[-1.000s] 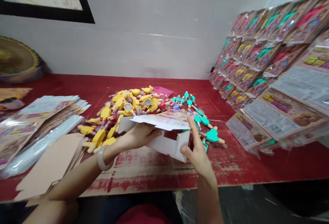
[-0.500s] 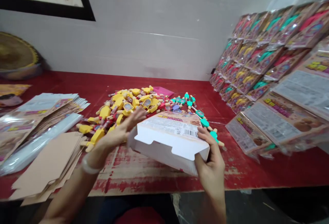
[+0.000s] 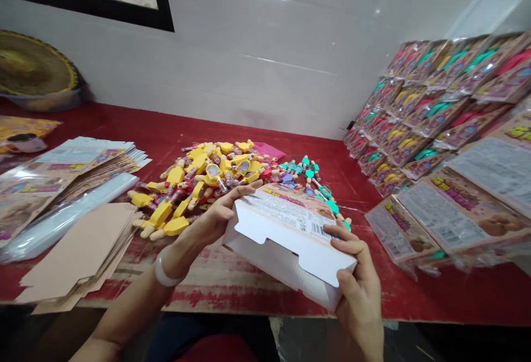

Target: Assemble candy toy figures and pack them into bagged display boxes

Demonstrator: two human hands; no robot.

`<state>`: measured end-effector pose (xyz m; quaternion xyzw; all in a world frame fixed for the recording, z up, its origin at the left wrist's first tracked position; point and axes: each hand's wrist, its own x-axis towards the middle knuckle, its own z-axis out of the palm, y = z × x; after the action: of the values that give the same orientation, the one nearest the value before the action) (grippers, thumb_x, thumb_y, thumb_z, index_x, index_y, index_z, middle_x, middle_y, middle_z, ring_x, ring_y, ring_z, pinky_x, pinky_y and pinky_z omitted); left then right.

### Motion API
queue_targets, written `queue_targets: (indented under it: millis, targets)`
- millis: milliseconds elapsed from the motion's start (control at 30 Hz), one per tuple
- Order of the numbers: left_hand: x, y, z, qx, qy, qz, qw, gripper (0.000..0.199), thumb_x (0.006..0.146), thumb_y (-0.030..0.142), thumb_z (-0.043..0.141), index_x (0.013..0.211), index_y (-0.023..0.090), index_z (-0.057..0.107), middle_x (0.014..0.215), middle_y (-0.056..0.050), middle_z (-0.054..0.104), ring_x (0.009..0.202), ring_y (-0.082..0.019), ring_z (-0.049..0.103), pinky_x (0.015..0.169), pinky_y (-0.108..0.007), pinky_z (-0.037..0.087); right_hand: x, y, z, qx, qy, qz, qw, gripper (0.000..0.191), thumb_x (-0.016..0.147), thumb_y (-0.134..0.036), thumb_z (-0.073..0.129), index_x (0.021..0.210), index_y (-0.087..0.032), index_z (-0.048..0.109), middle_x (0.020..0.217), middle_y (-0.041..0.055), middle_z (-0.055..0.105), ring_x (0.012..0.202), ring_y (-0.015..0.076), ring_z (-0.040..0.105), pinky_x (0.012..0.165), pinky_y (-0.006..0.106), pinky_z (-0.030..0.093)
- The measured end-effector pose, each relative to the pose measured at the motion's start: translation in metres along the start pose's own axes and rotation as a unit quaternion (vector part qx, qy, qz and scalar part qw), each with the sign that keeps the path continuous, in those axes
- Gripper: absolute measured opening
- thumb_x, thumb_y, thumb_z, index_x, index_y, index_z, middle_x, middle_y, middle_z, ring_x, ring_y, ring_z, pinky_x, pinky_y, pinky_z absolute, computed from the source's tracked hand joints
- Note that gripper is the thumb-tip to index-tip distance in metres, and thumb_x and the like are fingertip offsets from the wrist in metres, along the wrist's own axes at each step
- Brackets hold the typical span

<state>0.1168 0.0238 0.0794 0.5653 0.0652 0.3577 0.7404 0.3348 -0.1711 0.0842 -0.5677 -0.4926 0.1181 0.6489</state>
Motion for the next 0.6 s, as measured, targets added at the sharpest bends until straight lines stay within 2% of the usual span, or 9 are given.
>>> queue_targets:
  millis: [67, 167, 233, 367, 467, 600]
  targets:
    - [-0.004, 0.005, -0.004, 0.028, -0.014, 0.006, 0.999, 0.067, 0.071, 0.054, 0.074, 0.131, 0.027, 0.059, 0.16, -0.005, 0.033, 0.148, -0.037, 0.026, 0.115, -0.048, 0.03, -0.002, -0.004, -0.003, 0.017, -0.025, 0.03, 0.999, 0.044, 0.08, -0.061, 0.067, 0.101, -0.024, 0.059, 0.139, 0.0124, 0.055, 0.131, 0.0402, 0.047, 0.098, 0.052, 0.041]
    - [-0.01, 0.016, 0.0, 0.155, -0.036, 0.014, 0.987, 0.077, 0.069, 0.047, 0.082, 0.137, 0.029, 0.053, 0.16, -0.005, 0.033, 0.15, -0.033, 0.022, 0.12, -0.044, 0.022, -0.005, -0.011, -0.002, -0.023, -0.034, 0.046, 0.998, 0.042, 0.076, -0.048, 0.076, 0.105, -0.025, 0.057, 0.144, 0.0129, 0.051, 0.132, 0.0384, 0.046, 0.098, 0.05, 0.043]
    - [-0.011, 0.023, 0.005, 0.224, -0.034, 0.031, 0.974, 0.064, 0.073, 0.036, 0.082, 0.13, 0.026, 0.054, 0.154, -0.008, 0.041, 0.147, -0.03, 0.029, 0.12, -0.043, 0.022, -0.006, -0.014, 0.003, -0.071, -0.004, 0.027, 0.997, 0.039, 0.076, -0.038, 0.078, 0.104, -0.024, 0.056, 0.137, 0.013, 0.056, 0.13, 0.0357, 0.049, 0.104, 0.052, 0.038]
    - [-0.008, 0.025, 0.014, 0.295, 0.028, 0.087, 0.951, 0.036, 0.082, 0.024, 0.074, 0.111, 0.021, 0.054, 0.125, -0.008, 0.059, 0.129, -0.025, 0.05, 0.113, -0.04, 0.034, -0.004, -0.02, 0.019, -0.117, 0.057, -0.051, 0.99, 0.032, 0.08, -0.028, 0.074, 0.105, -0.021, 0.056, 0.125, 0.0112, 0.063, 0.125, 0.0312, 0.054, 0.111, 0.057, 0.032]
    - [-0.006, 0.02, 0.016, 0.307, 0.062, 0.11, 0.943, 0.032, 0.082, 0.02, 0.073, 0.106, 0.021, 0.053, 0.118, -0.006, 0.06, 0.121, -0.022, 0.055, 0.109, -0.038, 0.038, -0.001, -0.023, 0.028, -0.13, 0.09, -0.095, 0.983, 0.027, 0.082, -0.023, 0.073, 0.103, -0.021, 0.056, 0.121, 0.0102, 0.064, 0.121, 0.0286, 0.057, 0.112, 0.057, 0.033]
    - [-0.004, 0.016, 0.018, 0.307, 0.085, 0.123, 0.94, 0.03, 0.082, 0.019, 0.073, 0.104, 0.021, 0.053, 0.118, -0.006, 0.062, 0.122, -0.022, 0.055, 0.111, -0.039, 0.038, 0.002, -0.025, 0.032, -0.125, 0.093, -0.111, 0.982, 0.025, 0.082, -0.019, 0.073, 0.102, -0.02, 0.057, 0.118, 0.0101, 0.065, 0.119, 0.0282, 0.059, 0.111, 0.059, 0.034]
